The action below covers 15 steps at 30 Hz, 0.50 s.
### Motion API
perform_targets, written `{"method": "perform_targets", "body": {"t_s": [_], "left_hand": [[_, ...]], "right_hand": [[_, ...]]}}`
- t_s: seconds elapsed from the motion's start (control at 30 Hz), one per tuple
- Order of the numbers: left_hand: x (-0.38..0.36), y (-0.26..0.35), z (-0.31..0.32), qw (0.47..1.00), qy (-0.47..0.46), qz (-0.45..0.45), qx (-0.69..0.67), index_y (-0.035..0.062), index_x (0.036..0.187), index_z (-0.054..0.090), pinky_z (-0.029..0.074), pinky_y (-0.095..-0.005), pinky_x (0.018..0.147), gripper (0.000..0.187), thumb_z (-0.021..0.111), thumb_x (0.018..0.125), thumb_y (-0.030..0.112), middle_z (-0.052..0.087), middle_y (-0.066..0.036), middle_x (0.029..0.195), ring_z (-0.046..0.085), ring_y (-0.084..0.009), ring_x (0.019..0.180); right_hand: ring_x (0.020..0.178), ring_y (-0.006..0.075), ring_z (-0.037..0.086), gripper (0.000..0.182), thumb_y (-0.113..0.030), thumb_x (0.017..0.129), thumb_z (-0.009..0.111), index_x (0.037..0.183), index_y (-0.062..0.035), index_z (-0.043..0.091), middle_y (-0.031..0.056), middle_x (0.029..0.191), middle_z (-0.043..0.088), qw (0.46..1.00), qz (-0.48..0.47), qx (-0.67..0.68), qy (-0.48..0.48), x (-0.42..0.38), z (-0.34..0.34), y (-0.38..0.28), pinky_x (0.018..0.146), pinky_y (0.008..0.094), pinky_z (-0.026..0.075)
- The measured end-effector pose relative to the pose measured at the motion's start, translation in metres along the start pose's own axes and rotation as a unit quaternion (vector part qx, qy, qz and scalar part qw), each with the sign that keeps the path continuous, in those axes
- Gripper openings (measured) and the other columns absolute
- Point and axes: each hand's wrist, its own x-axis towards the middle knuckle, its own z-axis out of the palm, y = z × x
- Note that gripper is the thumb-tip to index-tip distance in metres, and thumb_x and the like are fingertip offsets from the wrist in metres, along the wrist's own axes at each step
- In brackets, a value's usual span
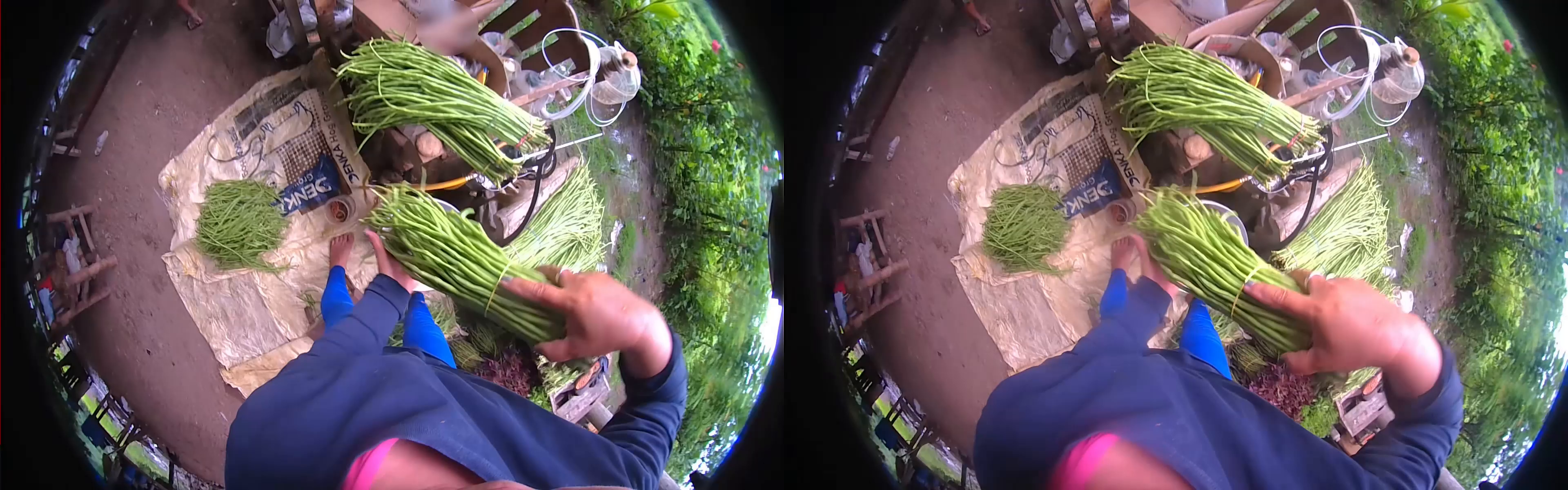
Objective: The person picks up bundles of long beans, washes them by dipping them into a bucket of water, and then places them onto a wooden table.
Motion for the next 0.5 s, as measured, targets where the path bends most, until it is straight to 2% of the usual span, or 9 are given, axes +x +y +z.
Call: {"method": "perform_targets", "body": {"t_s": [0.03,0.07,0.1,0.17,0.23,0.3,0.4,0.43,0.5], "left_hand": [[-0.001,0.015,0.049,0.998,0.029,0.045,0.031,0.0158,0.147,0.034,0.037,-0.0563,0.108,0.097,0.047,0.076,0.081,0.039,-0.012,0.148,0.043,-0.0353,0.131],[0.005,0.031,0.074,0.997,-0.010,0.058,0.051,0.0165,0.147,0.034,0.037,-0.0568,0.107,0.097,0.047,0.076,0.081,0.039,-0.012,0.148,0.042,-0.0350,0.131],[0.014,0.047,0.090,0.994,-0.048,0.070,0.071,0.0173,0.147,0.034,0.037,-0.0573,0.107,0.097,0.047,0.076,0.081,0.039,-0.012,0.147,0.042,-0.0346,0.131],[0.047,0.085,0.108,0.989,-0.096,0.092,0.072,0.0182,0.147,0.034,0.038,-0.0573,0.107,0.094,0.047,0.078,0.080,0.041,-0.012,0.146,0.044,-0.0339,0.130],[0.064,0.103,0.167,0.965,-0.066,0.195,0.160,0.0188,0.145,0.037,0.038,-0.0560,0.106,0.089,0.048,0.080,0.078,0.041,-0.010,0.145,0.046,-0.0327,0.127],[0.103,0.123,0.204,0.966,-0.090,0.198,0.142,0.0184,0.142,0.042,0.039,-0.0541,0.106,0.085,0.047,0.081,0.077,0.044,-0.008,0.144,0.047,-0.0316,0.126],[0.180,0.147,0.220,0.957,-0.132,0.211,0.146,0.0192,0.136,0.051,0.035,-0.0528,0.107,0.074,0.039,0.086,0.073,0.051,-0.007,0.139,0.047,-0.0299,0.126],[0.194,0.144,0.231,0.959,-0.112,0.218,0.142,0.0194,0.136,0.051,0.034,-0.0526,0.108,0.074,0.037,0.086,0.072,0.051,-0.006,0.139,0.048,-0.0302,0.126],[0.240,0.153,0.219,0.960,-0.115,0.214,0.137,0.0193,0.137,0.050,0.034,-0.0531,0.108,0.075,0.038,0.086,0.073,0.050,-0.007,0.140,0.047,-0.0311,0.126]], "right_hand": [[0.082,0.0378,0.063,0.092,-0.034,0.068,0.075,0.149,-0.0295,0.032,0.0211,0.097,0.057,0.999,-0.022,-0.019,0.020,-0.002,-0.015,0.000,0.076,0.0440,0.052],[0.085,0.0383,0.064,0.095,-0.029,0.065,0.077,0.149,-0.0253,0.030,0.0210,0.101,0.058,0.996,-0.050,-0.012,0.069,-0.003,-0.025,0.005,0.077,0.0441,0.053],[0.084,0.0400,0.065,0.097,-0.021,0.061,0.077,0.147,-0.0176,0.033,0.0204,0.115,0.060,0.987,-0.094,-0.026,0.132,0.000,-0.034,0.013,0.074,0.0442,0.055],[0.092,0.0394,0.063,0.101,-0.015,0.059,0.078,0.148,-0.0146,0.030,0.0205,0.114,0.060,0.972,-0.105,-0.063,0.201,0.007,-0.055,0.030,0.079,0.0442,0.054],[0.101,0.0384,0.061,0.103,-0.011,0.058,0.077,0.148,-0.0139,0.029,0.0206,0.114,0.059,0.968,-0.022,-0.123,0.218,0.019,-0.084,0.039,0.086,0.0440,0.052],[0.106,0.0374,0.059,0.102,-0.009,0.057,0.077,0.148,-0.0136,0.030,0.0196,0.117,0.059,0.951,-0.008,-0.149,0.271,0.042,-0.102,0.068,0.090,0.0438,0.049],[0.107,0.0377,0.059,0.098,-0.008,0.057,0.077,0.145,-0.0128,0.036,0.0173,0.126,0.055,0.899,-0.089,-0.224,0.366,0.089,-0.127,0.134,0.091,0.0438,0.049],[0.111,0.0375,0.057,0.097,-0.009,0.056,0.077,0.144,-0.0134,0.037,0.0173,0.127,0.054,0.891,-0.049,-0.253,0.374,0.104,-0.134,0.145,0.093,0.0439,0.048],[0.116,0.0329,0.055,0.099,-0.013,0.059,0.077,0.147,-0.0206,0.034,0.0144,0.128,0.054,0.871,-0.048,-0.269,0.407,0.139,-0.138,0.182,0.097,0.0456,0.045]]}}
